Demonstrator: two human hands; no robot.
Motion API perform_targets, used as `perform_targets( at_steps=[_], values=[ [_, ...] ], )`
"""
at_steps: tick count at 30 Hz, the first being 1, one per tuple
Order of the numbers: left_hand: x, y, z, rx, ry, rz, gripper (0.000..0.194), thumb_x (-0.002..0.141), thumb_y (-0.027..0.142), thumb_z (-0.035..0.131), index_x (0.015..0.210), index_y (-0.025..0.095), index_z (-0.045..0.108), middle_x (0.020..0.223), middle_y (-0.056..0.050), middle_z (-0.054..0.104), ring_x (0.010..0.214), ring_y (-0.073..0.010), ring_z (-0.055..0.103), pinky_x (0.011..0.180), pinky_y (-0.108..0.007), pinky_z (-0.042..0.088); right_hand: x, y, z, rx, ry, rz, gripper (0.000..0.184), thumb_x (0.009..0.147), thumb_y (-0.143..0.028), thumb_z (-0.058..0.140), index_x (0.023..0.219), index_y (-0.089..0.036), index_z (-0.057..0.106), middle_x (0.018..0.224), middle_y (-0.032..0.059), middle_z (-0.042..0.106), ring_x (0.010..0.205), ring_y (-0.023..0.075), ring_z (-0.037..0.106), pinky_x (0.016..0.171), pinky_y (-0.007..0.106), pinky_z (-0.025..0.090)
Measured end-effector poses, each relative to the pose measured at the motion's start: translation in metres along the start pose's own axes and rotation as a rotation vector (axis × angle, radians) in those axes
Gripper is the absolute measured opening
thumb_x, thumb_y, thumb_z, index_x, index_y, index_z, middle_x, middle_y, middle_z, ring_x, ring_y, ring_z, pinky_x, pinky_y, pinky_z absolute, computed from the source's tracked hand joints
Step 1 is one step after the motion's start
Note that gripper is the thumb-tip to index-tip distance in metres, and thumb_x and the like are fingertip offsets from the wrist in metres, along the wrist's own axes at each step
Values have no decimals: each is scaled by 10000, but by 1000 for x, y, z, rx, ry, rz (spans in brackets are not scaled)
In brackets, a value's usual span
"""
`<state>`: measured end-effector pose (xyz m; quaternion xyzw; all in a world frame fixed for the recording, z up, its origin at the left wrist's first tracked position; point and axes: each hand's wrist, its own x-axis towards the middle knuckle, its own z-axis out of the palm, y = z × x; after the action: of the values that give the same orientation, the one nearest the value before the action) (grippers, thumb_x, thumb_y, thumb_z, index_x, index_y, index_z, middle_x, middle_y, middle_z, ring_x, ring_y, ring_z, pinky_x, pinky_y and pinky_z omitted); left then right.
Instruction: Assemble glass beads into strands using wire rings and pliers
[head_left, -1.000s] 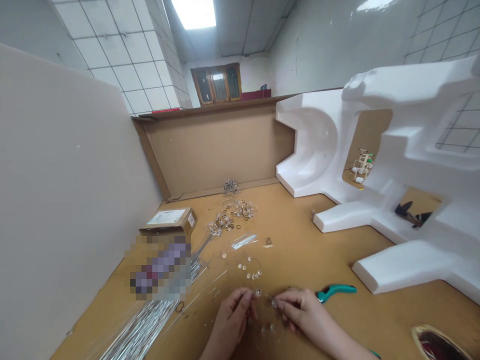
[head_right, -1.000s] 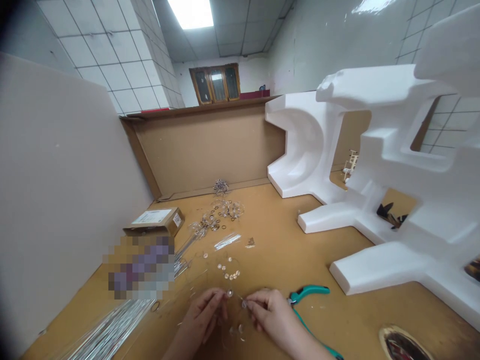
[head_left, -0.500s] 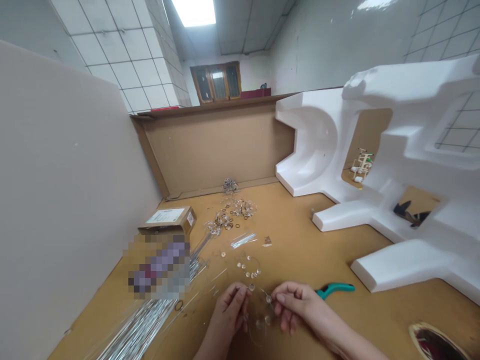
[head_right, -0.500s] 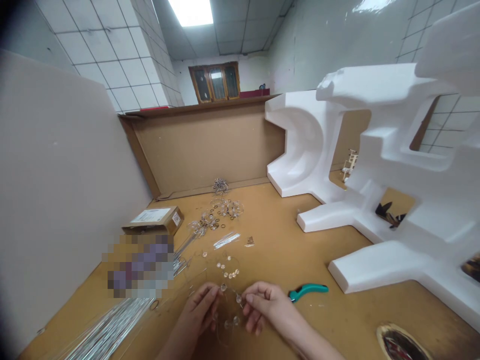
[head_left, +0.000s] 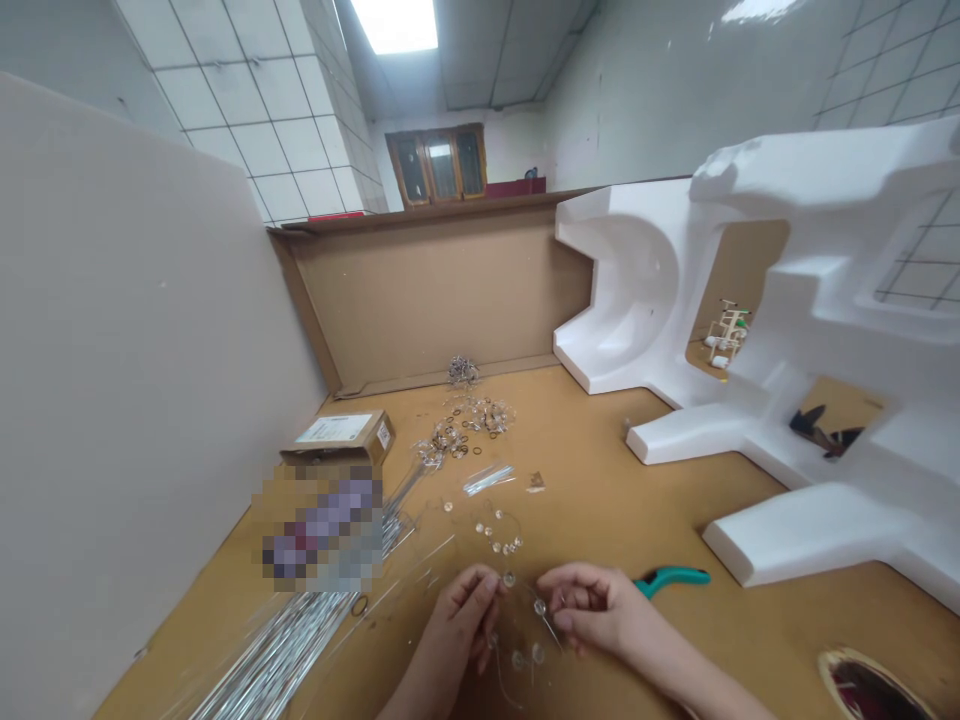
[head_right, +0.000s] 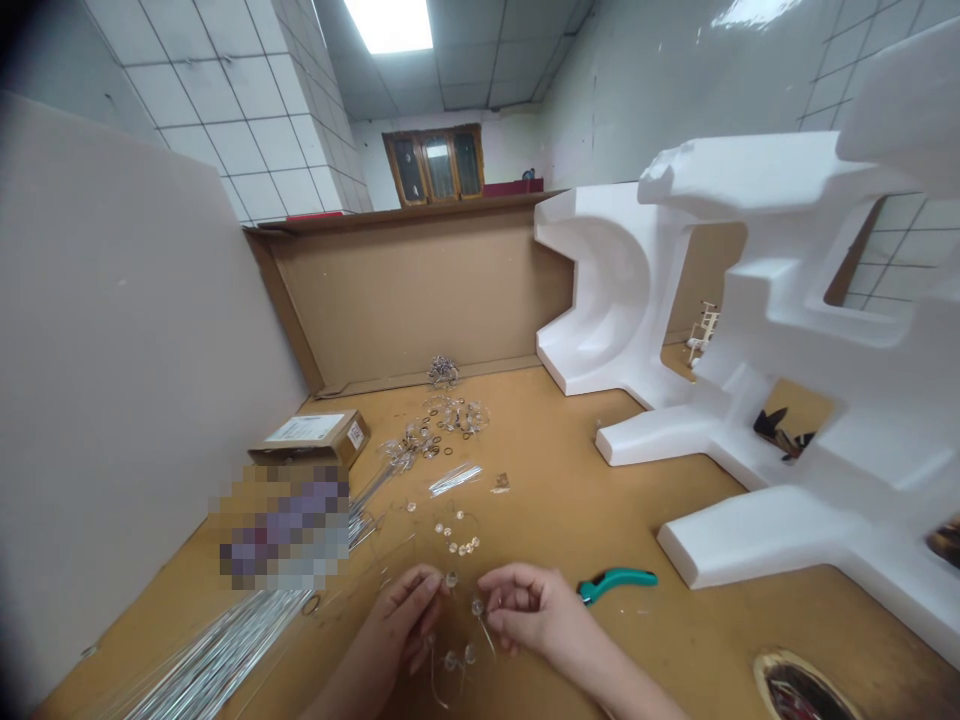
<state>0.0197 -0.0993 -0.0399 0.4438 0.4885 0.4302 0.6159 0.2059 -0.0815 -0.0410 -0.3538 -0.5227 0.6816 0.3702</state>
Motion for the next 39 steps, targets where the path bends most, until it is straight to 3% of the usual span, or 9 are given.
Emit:
perform_targets(
  at_steps=[5,10,15,22,33,39],
  values=[
    [0,2,-1,-9,-4,5,255,779,415,476,711,170,494,462,97,309,348,-31,211,311,-136,223,-7,-2,4,-389,14,-150,377,620,-158,626,990,-218,592,738,-10,569,630,108,505,603,223,406],
    [-1,0,-2,65,-60,-3,275,768,427,485,667,173,469,432,102,325,312,-26,204,300,-147,225,-12,-13,5,-688,20,-209,216,695,-189,553,887,-213,650,698,4,532,638,122,502,581,211,384],
    [2,-4,-2,73,-37,13,286,753,447,493,687,169,489,422,104,326,313,-31,225,314,-153,258,-10,-12,1,-705,74,-203,179,724,-237,539,852,-190,655,688,12,530,624,119,488,570,205,375],
    [2,-10,0,132,-33,26,291,724,441,529,659,159,498,382,108,322,305,-38,255,312,-155,264,-6,-3,2,-671,103,-85,194,732,-305,523,691,-164,649,624,13,567,562,121,476,512,210,350],
    [4,-16,3,227,-89,53,276,753,414,465,680,155,526,400,84,394,311,-50,291,331,-163,218,-3,6,-1,-836,112,-132,168,731,-258,503,639,-170,613,605,12,565,581,133,506,543,210,374],
    [2,-11,2,382,-20,80,218,741,327,460,638,158,550,504,46,471,417,-85,399,403,-180,283,7,-16,-7,-1003,64,-185,244,805,-322,430,754,-199,634,741,35,633,692,156,576,639,224,414]
  ],
)
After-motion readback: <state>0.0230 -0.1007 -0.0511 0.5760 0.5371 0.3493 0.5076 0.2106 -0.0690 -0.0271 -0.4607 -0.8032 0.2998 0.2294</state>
